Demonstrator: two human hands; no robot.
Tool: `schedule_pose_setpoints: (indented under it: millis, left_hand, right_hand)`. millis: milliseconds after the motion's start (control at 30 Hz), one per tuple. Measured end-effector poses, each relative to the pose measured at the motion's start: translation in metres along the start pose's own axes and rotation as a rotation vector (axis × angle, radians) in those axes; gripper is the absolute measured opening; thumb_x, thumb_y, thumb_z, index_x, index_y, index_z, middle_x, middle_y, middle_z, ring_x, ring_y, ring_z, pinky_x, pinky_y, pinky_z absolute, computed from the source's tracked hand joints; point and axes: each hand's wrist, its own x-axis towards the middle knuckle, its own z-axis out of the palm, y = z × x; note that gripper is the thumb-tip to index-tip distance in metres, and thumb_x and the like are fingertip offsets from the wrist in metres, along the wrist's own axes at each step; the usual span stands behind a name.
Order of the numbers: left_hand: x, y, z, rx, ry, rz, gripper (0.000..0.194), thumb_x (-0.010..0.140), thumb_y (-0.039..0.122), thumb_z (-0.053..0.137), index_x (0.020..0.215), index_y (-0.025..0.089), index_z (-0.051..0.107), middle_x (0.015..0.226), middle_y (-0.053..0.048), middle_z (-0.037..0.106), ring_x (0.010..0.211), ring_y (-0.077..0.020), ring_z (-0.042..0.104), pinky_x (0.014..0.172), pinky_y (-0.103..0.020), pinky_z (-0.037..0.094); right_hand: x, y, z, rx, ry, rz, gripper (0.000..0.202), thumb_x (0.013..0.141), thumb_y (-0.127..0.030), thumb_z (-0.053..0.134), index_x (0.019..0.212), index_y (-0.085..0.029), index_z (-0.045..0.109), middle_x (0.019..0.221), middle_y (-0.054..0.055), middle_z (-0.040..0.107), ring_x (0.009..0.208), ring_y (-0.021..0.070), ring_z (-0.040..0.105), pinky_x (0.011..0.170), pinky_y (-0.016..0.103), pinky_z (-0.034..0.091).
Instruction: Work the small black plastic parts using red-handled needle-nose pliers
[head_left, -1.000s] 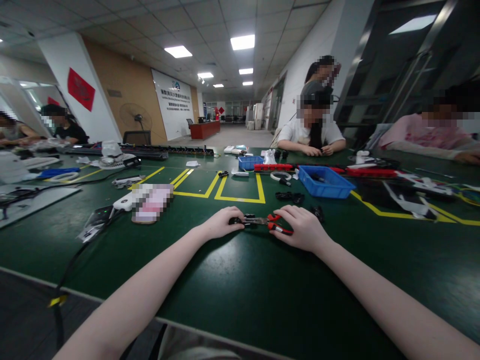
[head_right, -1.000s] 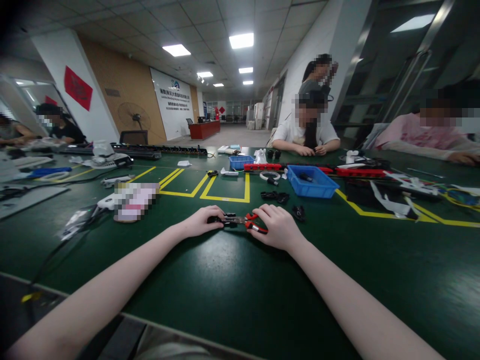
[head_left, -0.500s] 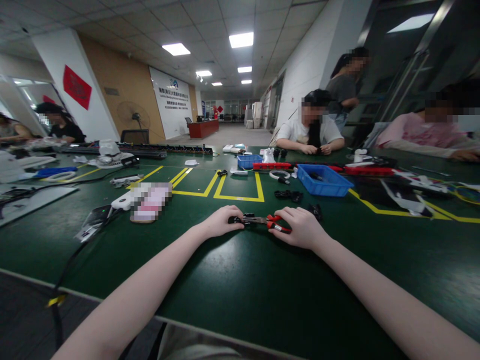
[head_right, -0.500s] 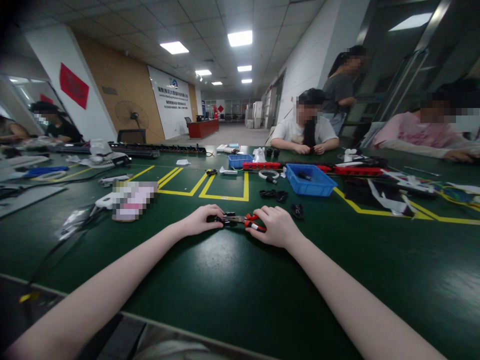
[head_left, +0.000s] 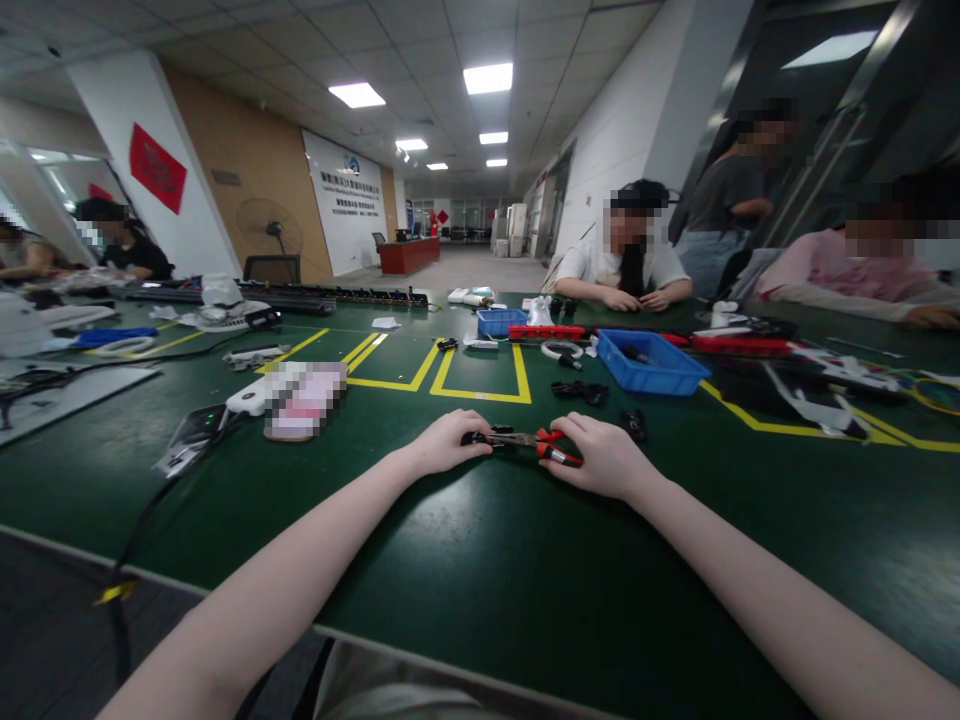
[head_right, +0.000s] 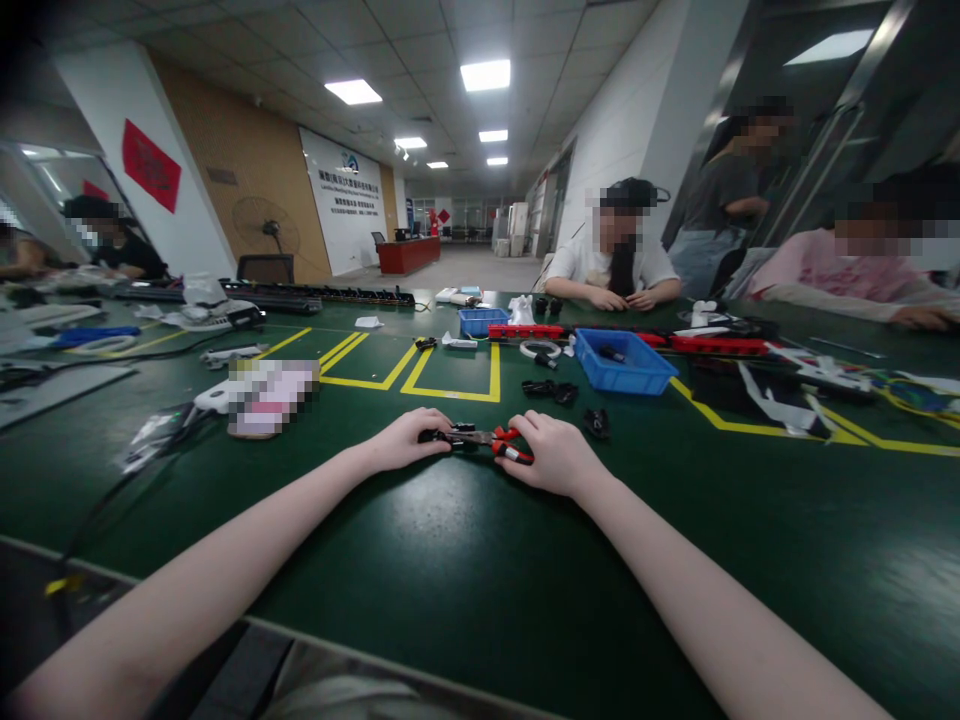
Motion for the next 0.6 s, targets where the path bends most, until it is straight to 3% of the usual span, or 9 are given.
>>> schedule_pose_setpoints:
  millis: [600]
  left_hand:
    - [0.0004, 0.0070, -0.0073, 0.034, -0.061, 0.003, 0.016, 0.087, 0.029, 0.069, 0.099, 0.018, 0.069, 0.111, -0.008, 0.066, 0.103, -0.0221, 0.063, 0.092, -0.034, 0.050]
  right_hand:
    - [0.0035, 0.0025, -0.0102, -0.009, -0.144, 0.026, 0.034, 0.085, -0.048, 0.056, 0.103, -0.019, 0.058, 0.096, 0.009, 0.069, 0.079, 0.0218, 0.065, 0.067, 0.032, 0.044]
